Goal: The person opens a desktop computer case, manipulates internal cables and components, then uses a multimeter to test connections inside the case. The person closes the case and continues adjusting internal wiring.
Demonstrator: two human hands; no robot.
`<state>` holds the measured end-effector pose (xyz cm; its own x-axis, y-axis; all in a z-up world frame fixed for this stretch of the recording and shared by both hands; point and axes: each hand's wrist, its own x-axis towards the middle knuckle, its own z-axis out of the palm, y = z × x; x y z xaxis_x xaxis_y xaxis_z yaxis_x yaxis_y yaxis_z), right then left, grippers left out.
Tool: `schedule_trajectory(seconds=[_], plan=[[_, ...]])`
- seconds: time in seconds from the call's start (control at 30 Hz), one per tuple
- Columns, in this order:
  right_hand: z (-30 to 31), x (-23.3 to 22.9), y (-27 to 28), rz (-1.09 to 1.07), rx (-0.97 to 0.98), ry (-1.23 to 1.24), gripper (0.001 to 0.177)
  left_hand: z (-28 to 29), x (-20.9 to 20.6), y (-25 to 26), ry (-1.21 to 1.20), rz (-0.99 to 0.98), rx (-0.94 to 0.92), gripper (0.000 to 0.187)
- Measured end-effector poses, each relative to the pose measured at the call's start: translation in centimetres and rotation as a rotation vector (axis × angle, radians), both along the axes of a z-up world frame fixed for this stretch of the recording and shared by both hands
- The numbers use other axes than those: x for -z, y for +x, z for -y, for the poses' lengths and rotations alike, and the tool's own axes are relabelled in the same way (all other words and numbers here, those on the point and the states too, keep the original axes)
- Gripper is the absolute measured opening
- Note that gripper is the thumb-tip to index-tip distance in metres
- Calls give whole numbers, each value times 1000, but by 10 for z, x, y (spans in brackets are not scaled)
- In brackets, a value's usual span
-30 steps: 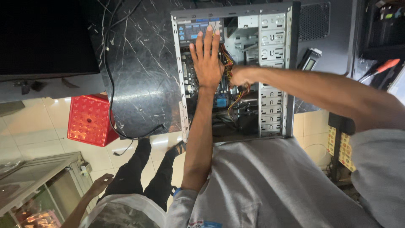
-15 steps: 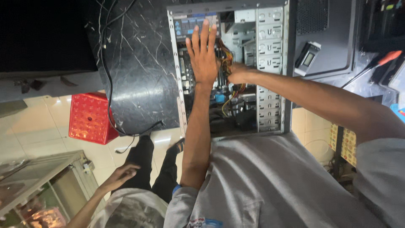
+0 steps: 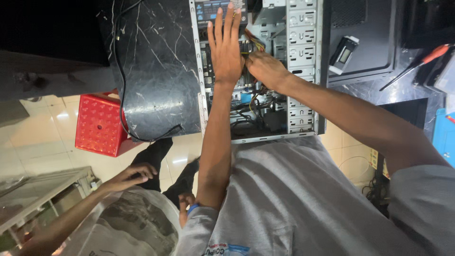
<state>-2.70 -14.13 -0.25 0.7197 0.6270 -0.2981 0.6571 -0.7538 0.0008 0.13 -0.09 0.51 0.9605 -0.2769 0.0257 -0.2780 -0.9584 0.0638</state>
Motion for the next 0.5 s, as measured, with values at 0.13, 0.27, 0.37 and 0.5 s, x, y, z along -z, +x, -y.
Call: schedule_trajectory(seconds=[0.13, 0.27, 0.37, 0.5], plan=[[2, 10, -5, 18, -39, -12, 35, -2, -1, -3, 22, -17, 11, 77], [4, 14, -7, -116, -93, -85, 32, -4, -1, -4, 41, -102, 34, 85], [5, 8, 5, -414, 126, -82, 19, -6, -1, -3, -14, -25, 33, 91], [-11, 2, 21, -703, 519, -63, 49, -6, -4, -5, 39, -57, 48, 89]])
